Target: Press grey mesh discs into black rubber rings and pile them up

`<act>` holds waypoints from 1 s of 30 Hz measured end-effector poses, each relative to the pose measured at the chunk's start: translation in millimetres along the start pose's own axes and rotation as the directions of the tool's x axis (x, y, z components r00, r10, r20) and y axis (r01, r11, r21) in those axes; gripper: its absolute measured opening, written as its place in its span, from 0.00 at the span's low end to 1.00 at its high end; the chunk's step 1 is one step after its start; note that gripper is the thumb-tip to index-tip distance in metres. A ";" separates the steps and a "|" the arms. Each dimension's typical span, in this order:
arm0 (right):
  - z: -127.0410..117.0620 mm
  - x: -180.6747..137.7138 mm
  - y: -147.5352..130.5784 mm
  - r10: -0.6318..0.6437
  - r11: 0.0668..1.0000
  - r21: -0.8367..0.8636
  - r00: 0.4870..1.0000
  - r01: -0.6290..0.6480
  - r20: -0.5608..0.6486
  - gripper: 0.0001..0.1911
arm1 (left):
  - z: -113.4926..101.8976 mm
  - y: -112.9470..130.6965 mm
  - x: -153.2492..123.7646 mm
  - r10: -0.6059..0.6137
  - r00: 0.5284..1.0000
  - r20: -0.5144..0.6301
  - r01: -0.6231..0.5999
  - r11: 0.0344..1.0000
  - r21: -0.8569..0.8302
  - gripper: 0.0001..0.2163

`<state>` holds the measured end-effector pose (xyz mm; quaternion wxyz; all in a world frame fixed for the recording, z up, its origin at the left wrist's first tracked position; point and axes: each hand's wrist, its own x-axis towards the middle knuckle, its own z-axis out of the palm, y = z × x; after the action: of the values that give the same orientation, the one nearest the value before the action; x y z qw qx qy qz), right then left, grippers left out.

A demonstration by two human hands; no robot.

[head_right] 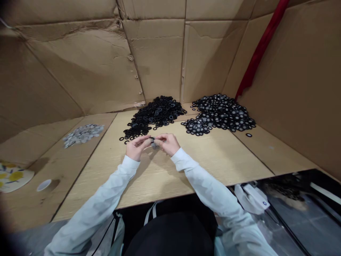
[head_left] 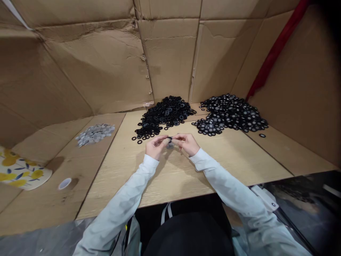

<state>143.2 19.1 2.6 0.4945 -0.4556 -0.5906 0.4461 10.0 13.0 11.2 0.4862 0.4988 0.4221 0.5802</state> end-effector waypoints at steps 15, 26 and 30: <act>-5.3 -1.7 -7.5 -0.159 0.973 -0.167 0.987 0.162 0.035 0.08 | -6.1 0.7 3.4 -0.019 0.982 0.185 0.017 1.000 0.009 0.13; -0.9 -2.2 -5.3 -0.137 0.981 -0.143 0.990 0.130 -0.042 0.08 | -3.7 -4.4 3.0 0.013 1.000 -0.014 -0.012 0.999 0.037 0.13; -1.8 0.8 -3.0 -0.041 0.998 -0.043 0.998 0.039 -0.042 0.09 | -1.2 -0.5 0.1 -0.069 0.998 0.008 0.069 0.996 -0.049 0.13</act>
<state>144.6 19.5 5.8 0.5061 -0.4633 -0.5983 0.4139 8.9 13.2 10.5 0.5195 0.4735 0.4230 0.5719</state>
